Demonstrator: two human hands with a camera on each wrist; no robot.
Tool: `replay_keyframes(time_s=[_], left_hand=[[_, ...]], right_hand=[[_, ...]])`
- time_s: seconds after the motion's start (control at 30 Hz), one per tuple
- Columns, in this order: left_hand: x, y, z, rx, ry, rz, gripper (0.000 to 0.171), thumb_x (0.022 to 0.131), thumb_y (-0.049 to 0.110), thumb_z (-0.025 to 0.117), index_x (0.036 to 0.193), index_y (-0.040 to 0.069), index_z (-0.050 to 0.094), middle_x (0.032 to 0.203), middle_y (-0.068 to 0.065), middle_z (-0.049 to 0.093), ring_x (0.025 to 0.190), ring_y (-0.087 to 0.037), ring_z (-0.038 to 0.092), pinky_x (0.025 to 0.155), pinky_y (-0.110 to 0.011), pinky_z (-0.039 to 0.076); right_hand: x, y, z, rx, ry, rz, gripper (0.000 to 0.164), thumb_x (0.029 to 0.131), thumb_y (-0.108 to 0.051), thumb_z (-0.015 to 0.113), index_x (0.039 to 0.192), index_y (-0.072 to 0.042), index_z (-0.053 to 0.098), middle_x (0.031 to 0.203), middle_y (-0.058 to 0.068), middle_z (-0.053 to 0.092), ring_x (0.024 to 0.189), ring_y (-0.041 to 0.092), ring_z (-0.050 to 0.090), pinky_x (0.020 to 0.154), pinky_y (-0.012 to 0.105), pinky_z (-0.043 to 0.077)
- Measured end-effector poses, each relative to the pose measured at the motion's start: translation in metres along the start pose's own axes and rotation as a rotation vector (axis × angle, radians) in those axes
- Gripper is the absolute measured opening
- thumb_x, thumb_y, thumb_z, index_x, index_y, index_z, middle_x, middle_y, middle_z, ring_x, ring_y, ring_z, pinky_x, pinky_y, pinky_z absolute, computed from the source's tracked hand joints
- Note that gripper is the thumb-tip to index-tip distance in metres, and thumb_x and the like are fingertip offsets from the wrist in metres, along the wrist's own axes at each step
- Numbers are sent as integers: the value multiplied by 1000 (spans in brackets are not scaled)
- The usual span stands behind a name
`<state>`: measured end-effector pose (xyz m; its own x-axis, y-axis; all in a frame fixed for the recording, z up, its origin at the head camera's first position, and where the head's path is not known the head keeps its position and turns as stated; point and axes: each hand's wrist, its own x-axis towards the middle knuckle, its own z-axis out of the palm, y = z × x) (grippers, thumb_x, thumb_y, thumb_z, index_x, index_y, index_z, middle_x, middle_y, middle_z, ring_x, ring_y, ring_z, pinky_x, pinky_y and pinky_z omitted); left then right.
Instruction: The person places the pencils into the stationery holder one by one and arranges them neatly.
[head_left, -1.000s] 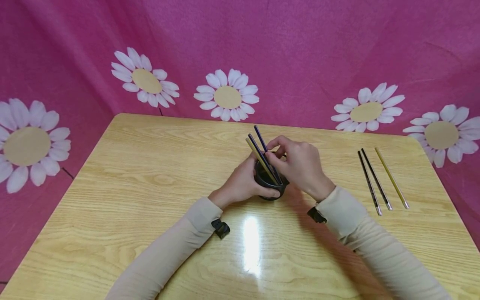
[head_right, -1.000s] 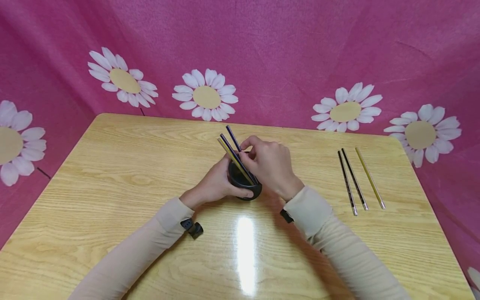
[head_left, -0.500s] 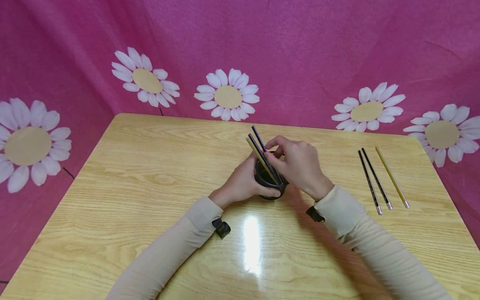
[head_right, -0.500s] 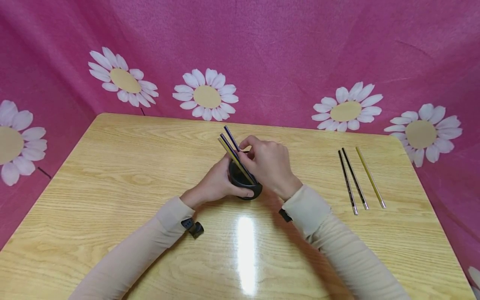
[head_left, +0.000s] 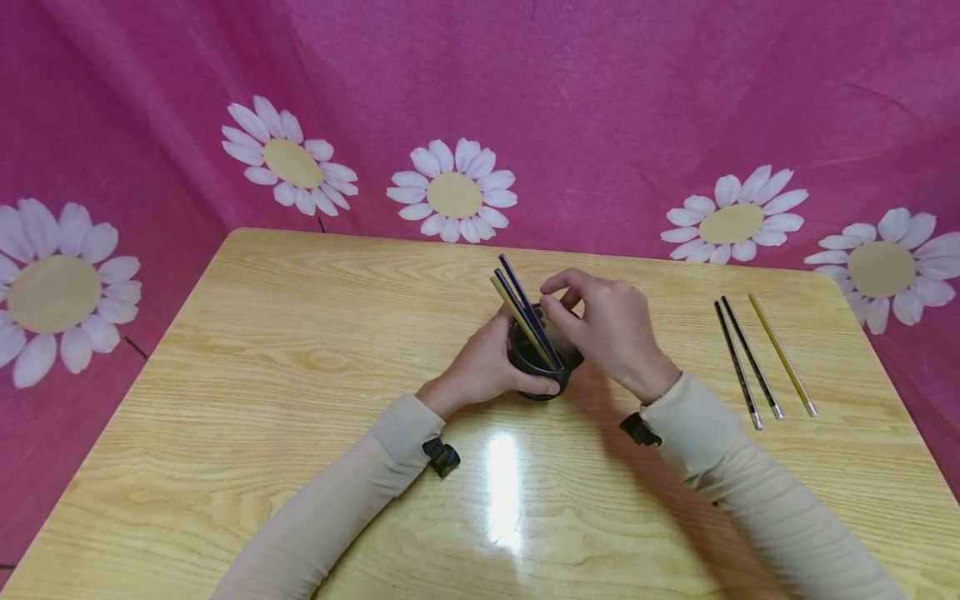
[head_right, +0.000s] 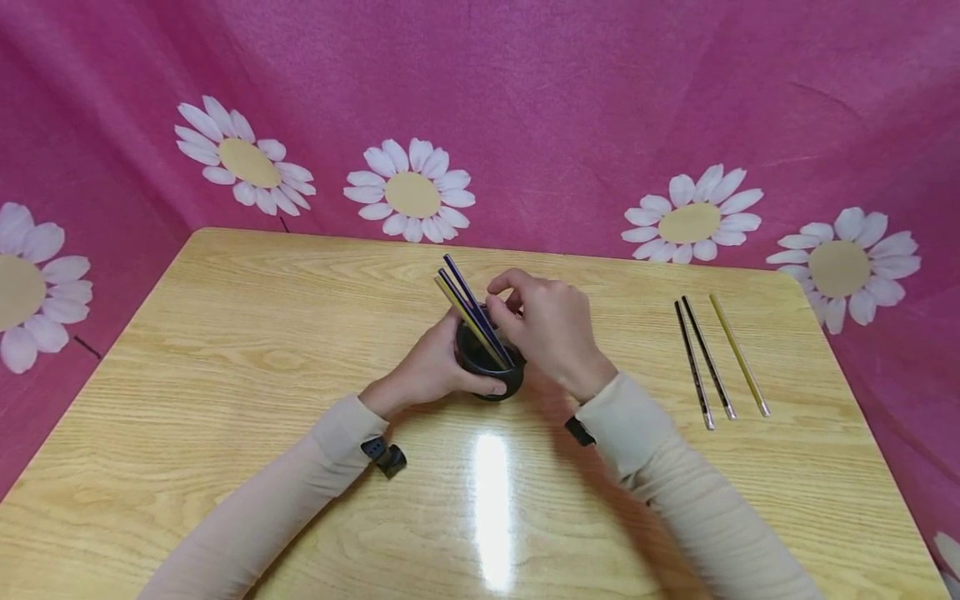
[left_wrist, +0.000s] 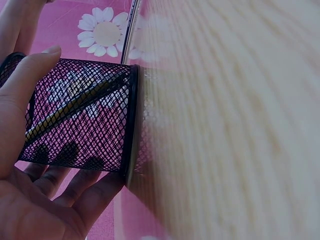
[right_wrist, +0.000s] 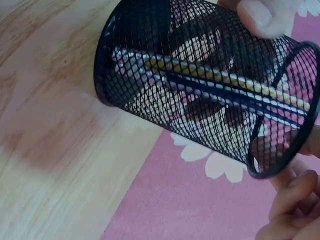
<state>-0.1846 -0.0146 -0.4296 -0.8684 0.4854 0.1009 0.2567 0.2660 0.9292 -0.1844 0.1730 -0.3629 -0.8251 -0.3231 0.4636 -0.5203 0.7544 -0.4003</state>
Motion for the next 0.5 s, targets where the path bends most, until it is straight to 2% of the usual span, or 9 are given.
replay_keyframes(time_s=[0.23,0.5], left_hand=[[0,-1,0,-8,-4,1,101,65,21,100,146,10,41,132,-7,64,119,-13,60,109,-34,45],[0,-1,0,-8,7,-22,102,65,22,100,147,13,41,145,-10,57,130,-17,56,114,-35,41]], right_hand=[[-4,9,-16,-21,49,38,12,98,-22,70,102,-13,76,73,1,71,41,9,40,44,31,33],[-14,26,-30,-52,62,80,12,98,-23,69,102,-15,77,73,0,72,43,7,43,46,30,34]])
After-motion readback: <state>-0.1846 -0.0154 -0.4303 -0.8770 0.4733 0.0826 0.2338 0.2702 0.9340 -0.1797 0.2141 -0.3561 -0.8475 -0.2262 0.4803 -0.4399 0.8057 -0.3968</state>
